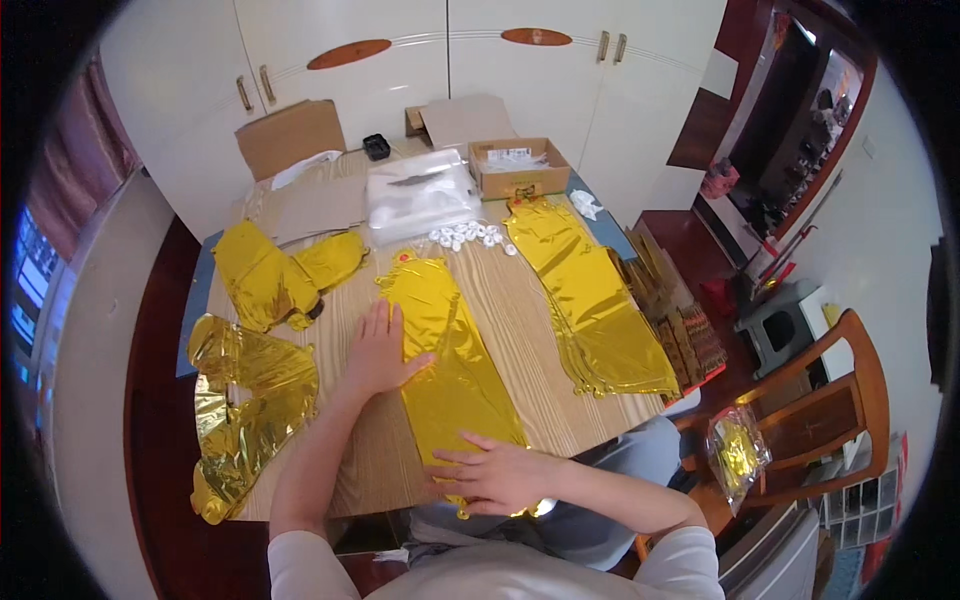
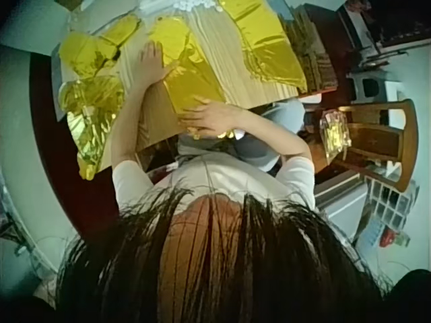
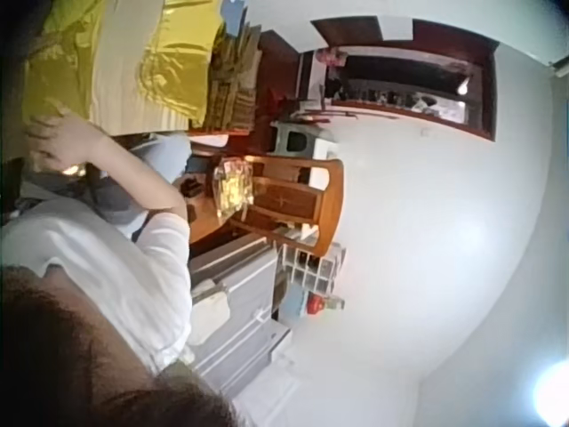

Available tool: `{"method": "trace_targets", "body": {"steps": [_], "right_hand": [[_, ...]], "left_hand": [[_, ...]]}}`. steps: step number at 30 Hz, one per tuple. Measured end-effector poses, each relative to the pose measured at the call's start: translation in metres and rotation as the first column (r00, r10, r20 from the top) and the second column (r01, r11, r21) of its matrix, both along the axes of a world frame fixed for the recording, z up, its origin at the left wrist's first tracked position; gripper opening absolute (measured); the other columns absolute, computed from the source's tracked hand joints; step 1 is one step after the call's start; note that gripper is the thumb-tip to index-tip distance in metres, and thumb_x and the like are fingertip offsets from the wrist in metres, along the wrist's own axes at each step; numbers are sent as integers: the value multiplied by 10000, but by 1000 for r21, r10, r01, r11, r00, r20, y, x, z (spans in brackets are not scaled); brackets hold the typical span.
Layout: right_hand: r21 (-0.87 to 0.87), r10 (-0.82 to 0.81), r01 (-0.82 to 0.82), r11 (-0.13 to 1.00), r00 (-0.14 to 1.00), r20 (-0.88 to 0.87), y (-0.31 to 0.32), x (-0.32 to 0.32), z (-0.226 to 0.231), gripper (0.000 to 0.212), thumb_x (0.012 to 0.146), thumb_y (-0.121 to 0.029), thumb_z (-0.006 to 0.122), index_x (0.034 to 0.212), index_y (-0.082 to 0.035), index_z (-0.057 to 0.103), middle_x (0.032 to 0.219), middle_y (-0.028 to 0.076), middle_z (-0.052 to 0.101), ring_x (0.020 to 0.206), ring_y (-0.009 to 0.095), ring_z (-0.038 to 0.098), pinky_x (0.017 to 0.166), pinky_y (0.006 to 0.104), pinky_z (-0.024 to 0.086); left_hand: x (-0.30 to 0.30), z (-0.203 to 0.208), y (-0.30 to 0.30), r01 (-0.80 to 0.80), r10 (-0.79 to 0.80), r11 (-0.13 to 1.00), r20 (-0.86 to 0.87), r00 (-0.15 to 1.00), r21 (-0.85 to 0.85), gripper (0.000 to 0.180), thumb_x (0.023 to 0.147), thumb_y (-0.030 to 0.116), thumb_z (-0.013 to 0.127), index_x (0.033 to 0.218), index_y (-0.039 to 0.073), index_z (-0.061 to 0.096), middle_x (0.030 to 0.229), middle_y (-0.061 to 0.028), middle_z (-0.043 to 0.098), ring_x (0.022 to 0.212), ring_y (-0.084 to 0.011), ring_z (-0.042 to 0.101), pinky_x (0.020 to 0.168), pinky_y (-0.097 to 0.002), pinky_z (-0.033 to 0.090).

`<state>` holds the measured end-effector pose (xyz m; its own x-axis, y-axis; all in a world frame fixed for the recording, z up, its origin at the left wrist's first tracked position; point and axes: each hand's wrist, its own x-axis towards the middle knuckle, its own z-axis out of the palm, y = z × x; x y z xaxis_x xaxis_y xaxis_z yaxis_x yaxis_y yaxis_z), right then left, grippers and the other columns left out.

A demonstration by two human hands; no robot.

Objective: The person is folding gold-colored foil sheets into specific packaging shapes on a table.

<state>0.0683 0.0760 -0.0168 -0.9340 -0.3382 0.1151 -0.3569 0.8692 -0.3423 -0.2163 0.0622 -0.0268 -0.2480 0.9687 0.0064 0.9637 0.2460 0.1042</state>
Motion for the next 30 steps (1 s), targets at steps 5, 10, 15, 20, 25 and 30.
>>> {"method": "trace_targets", "body": {"steps": [5, 10, 15, 20, 25, 30], "right_hand": [[-240, -37, 43, 970, 999, 32, -16, 37, 17, 632, 943, -460, 519, 1456, -107, 406, 1499, 123, 403, 1401, 291, 357, 1163, 539, 198], [-260, -185, 168, 951, 982, -41, -4, 82, 29, 799, 819, -562, 660, 1435, -102, 441, 1475, 123, 433, 1371, 310, 399, 1151, 538, 247], [-271, -367, 338, 901, 928, -60, 8, 110, 24, 824, 743, -554, 745, 1382, -92, 507, 1441, 112, 476, 1346, 316, 432, 1153, 525, 263], [-302, -421, 387, 871, 905, -55, 39, 82, 27, 593, 884, -382, 648, 1353, -47, 512, 1419, 167, 481, 1349, 340, 422, 1145, 532, 275], [-220, -529, 500, 837, 844, -93, 60, 38, 23, 547, 907, -328, 618, 1362, -51, 495, 1420, 182, 474, 1361, 353, 400, 1141, 532, 275], [-273, -597, 555, 786, 796, -100, 59, 23, 10, 530, 882, -313, 643, 1316, -30, 531, 1352, 192, 536, 1271, 367, 494, 1092, 486, 359]], "left_hand": [[-4, 0, 4, -56, 55, 998, -37, 998, -8, 1011, 873, 660, 509, 1478, -92, 206, 1552, -282, 206, 1468, -373, 175, 1178, -509, 158], [-6, -3, -5, -33, 31, 995, 26, 999, 94, 943, 917, 588, 504, 1487, -89, 179, 1560, -287, 175, 1478, -381, 129, 1182, -525, 126], [20, 13, -43, 101, -104, 994, 107, 989, 35, 936, 925, 592, 481, 1486, -93, 176, 1565, -273, 171, 1484, -368, 112, 1189, -515, 99], [-10, 28, -46, 61, -74, 993, 133, 988, 97, 812, 922, 489, 543, 1447, -76, 286, 1517, -257, 274, 1445, -367, 209, 1165, -478, 207], [-112, 43, 7, -82, 68, 952, 56, 996, 296, 423, 879, 305, 606, 1160, -10, 598, 1139, -201, 643, 1106, -373, 597, 933, -452, 489], [-210, 27, 71, -70, 149, 954, -258, 955, 291, 195, 850, 167, 583, 968, 23, 640, 977, -149, 680, 949, -315, 660, 811, -433, 536]]}}
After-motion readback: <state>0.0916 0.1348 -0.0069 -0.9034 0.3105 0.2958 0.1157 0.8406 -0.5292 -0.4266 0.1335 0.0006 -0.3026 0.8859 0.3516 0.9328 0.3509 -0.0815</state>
